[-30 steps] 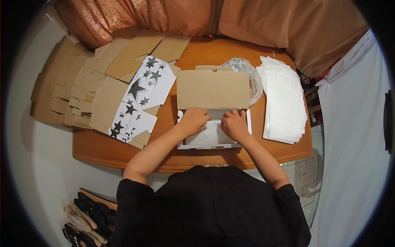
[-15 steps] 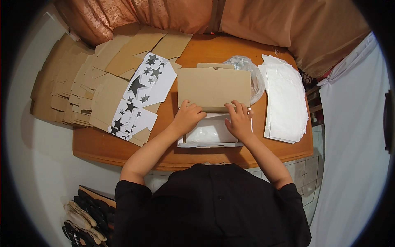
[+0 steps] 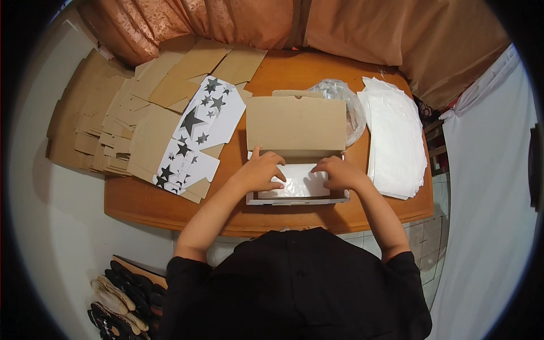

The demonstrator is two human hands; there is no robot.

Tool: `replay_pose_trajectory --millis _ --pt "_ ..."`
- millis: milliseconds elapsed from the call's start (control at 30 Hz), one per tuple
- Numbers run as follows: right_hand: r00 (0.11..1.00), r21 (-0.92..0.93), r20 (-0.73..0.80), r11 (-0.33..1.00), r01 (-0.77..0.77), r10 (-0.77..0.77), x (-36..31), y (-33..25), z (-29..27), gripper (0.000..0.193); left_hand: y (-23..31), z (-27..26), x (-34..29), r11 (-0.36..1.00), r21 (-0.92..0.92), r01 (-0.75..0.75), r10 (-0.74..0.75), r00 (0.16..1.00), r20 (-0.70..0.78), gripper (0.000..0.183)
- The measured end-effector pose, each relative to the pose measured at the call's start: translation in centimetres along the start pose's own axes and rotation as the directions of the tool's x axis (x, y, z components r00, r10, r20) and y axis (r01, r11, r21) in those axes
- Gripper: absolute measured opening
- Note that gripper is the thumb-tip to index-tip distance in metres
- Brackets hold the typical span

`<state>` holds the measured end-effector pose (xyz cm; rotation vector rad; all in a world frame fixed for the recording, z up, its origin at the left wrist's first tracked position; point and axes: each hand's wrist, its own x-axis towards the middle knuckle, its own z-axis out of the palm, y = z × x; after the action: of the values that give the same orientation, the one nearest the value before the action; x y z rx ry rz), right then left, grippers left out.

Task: Folding flat cardboard templates into shoe boxes and stacking them on a storage shelf.

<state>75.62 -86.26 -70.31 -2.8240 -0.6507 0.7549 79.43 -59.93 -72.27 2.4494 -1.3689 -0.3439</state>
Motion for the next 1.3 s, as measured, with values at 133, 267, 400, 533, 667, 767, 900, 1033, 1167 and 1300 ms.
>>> replay_pose_trajectory --millis 133,267,400,533,667,767,900,1033,1167,1300 --pt "0.949 0.255 -0.311 0.967 0.022 0.060 -1.0 2.8 -3.2 0.030 2.6 -0.8 0.1 0.970 -0.205 0.128 -0.162 0.974 -0.160 0.022" --pt "0.580 0.465 -0.755 0.873 0.148 0.304 -0.9 8.4 -3.0 0.021 5.1 -1.2 1.5 0.945 -0.266 0.188 -0.266 0.918 -0.295 0.021" --pt "0.410 0.549 -0.736 0.829 -0.104 0.539 1.6 13.5 -0.2 0.015 6.2 -0.5 4.1 0.928 -0.228 0.294 -0.367 0.821 -0.438 0.022" --pt "0.508 0.383 -0.730 0.889 -0.250 0.457 6.0 15.2 1.7 0.016 6.6 0.4 7.9 0.881 -0.287 0.377 -0.473 0.710 -0.521 0.023" --pt "0.548 0.429 -0.660 0.857 -0.286 0.513 10.5 16.5 1.2 0.025 7.6 0.4 11.3 0.886 -0.358 0.295 -0.438 0.788 -0.434 0.019" --pt "0.570 0.497 -0.551 0.788 -0.362 0.610 12.9 17.4 1.3 0.026 8.0 1.7 12.9 0.911 -0.332 0.245 -0.379 0.814 -0.441 0.018" --pt "0.617 0.546 -0.451 0.746 -0.381 0.645 13.2 18.0 1.6 0.024 8.5 2.8 13.0 0.898 -0.372 0.234 -0.382 0.834 -0.398 0.020" --pt "0.588 0.642 -0.399 0.672 -0.368 0.704 10.8 17.5 1.2 0.021 8.7 2.7 11.3 0.891 -0.377 0.252 -0.402 0.823 -0.401 0.020" --pt "0.448 0.691 -0.485 0.643 -0.329 0.751 6.0 15.5 1.1 0.020 7.6 1.8 8.3 0.877 -0.369 0.306 -0.455 0.777 -0.435 0.020" --pt "0.542 0.710 -0.612 0.702 0.056 0.575 0.7 10.9 2.3 0.020 6.3 0.6 4.3 0.843 -0.404 0.354 -0.523 0.714 -0.465 0.018"
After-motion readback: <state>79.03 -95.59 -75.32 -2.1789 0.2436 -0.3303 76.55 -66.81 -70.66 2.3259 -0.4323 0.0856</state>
